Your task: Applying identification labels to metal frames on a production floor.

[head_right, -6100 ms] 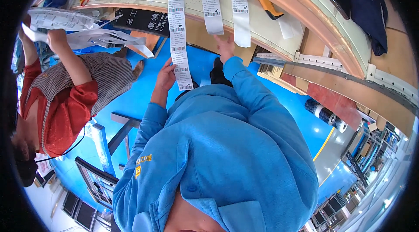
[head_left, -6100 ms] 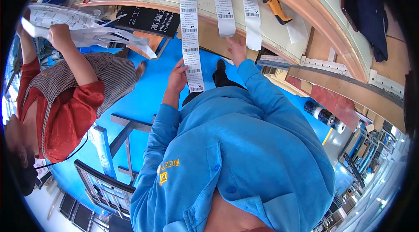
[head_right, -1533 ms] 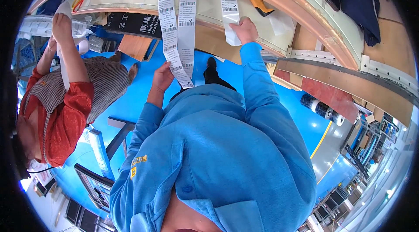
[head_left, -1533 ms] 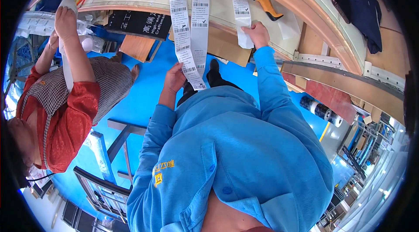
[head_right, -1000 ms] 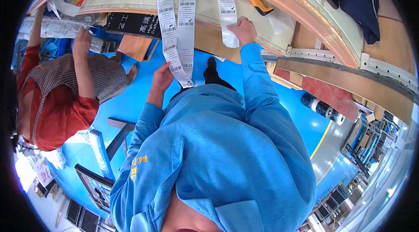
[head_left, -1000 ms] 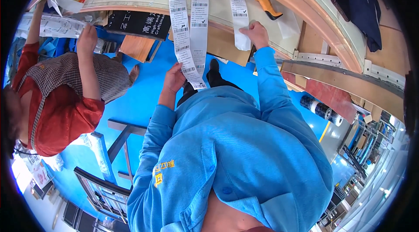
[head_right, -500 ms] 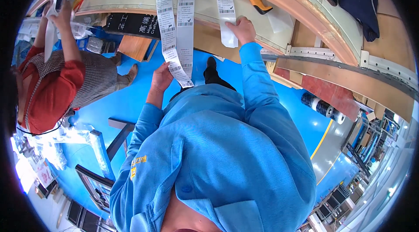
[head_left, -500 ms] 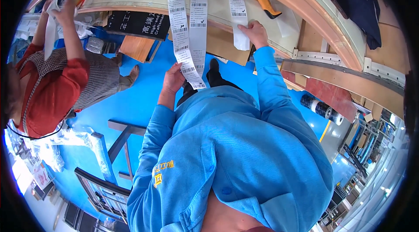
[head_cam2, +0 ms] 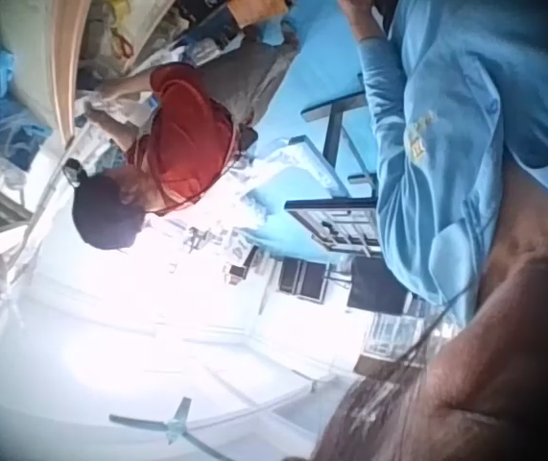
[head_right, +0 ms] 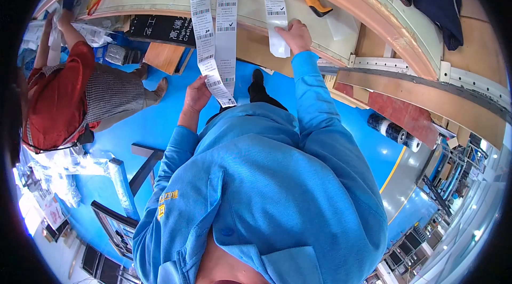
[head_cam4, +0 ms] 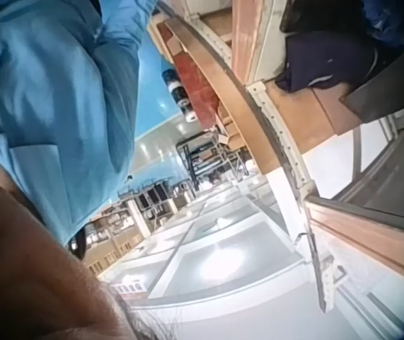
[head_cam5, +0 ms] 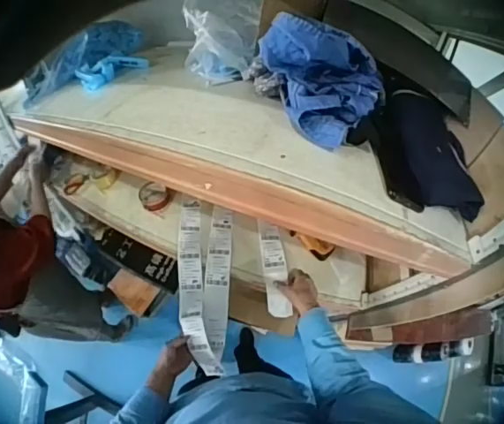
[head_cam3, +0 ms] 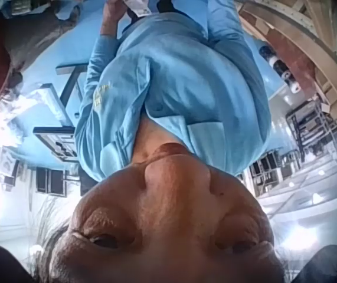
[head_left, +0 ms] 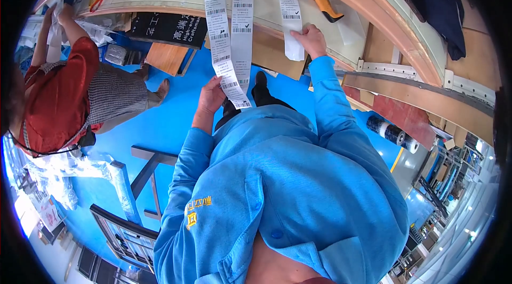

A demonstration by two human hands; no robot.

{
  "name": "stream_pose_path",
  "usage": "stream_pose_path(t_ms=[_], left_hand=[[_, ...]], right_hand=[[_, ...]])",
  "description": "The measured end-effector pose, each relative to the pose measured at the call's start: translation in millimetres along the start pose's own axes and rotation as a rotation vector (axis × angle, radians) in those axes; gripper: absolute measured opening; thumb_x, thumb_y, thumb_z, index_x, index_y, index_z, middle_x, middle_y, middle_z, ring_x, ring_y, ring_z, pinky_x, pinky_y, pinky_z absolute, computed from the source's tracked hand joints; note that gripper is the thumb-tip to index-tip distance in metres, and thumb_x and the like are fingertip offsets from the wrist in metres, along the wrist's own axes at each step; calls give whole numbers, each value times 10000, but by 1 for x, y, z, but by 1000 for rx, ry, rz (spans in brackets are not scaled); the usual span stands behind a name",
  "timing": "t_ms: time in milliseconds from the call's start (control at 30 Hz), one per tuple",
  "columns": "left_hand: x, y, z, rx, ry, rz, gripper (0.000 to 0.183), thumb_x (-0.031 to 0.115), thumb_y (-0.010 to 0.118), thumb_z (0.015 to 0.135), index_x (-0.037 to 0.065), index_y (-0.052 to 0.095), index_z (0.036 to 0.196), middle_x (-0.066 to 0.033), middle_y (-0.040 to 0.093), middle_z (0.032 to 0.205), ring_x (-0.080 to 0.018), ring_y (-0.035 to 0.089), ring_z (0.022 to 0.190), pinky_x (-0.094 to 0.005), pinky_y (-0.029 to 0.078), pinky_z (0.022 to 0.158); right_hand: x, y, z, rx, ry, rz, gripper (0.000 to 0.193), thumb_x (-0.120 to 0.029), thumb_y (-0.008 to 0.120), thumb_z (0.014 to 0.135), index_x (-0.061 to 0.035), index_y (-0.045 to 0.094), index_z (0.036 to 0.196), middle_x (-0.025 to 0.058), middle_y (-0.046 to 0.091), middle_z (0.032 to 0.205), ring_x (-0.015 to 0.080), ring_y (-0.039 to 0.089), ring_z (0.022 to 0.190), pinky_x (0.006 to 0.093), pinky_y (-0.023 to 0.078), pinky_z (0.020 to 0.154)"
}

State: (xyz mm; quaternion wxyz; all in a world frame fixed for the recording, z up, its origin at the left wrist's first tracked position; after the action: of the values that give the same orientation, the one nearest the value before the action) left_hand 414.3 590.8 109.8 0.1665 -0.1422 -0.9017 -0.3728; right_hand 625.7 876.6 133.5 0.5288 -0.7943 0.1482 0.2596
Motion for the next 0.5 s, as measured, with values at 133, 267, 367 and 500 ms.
stream_pose_path(t_ms=[133, 267, 367, 500], left_hand=[[-1, -4, 1, 7, 3, 17, 265, 108, 482, 864, -26, 458, 1091, -195, 542, 1086, -277, 548, 1013, -395, 404, 929], [0, 0, 3, -1, 1, 12, 281, 112, 479, 865, -29, 452, 1106, -195, 544, 1079, -275, 551, 1007, -390, 409, 923], [0, -1, 5, -3, -6, 2, 285, 114, 481, 863, -30, 455, 1107, -195, 546, 1078, -275, 553, 1003, -389, 409, 923], [1, 1, 4, -3, -13, -6, 287, 117, 484, 860, -32, 461, 1105, -195, 547, 1076, -274, 555, 996, -388, 410, 922]], right_hand=[[2, 2, 1, -8, -13, -13, 414, -423, 688, 683, -37, 541, 697, 79, 572, 660, 237, 557, 577, 318, 474, 570], [2, 2, 1, 13, -44, -19, 400, -405, 702, 674, -41, 536, 692, 78, 572, 661, 237, 556, 575, 319, 475, 567], [1, 2, 1, 23, -33, -15, 396, -398, 708, 669, -42, 538, 698, 77, 571, 659, 236, 554, 572, 318, 475, 563], [1, 2, 1, 24, -20, -20, 399, -403, 708, 669, -43, 541, 712, 77, 573, 666, 238, 554, 574, 319, 477, 566]])
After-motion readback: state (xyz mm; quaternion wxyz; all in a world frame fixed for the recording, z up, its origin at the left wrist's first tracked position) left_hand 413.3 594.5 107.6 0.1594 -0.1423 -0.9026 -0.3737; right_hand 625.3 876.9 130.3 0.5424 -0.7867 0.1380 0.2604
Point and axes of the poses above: each hand's wrist, its own z-axis towards the middle knuckle, its own y-axis out of the palm, x = y × z, the point moved 4 cm from there along z, towards the middle knuckle
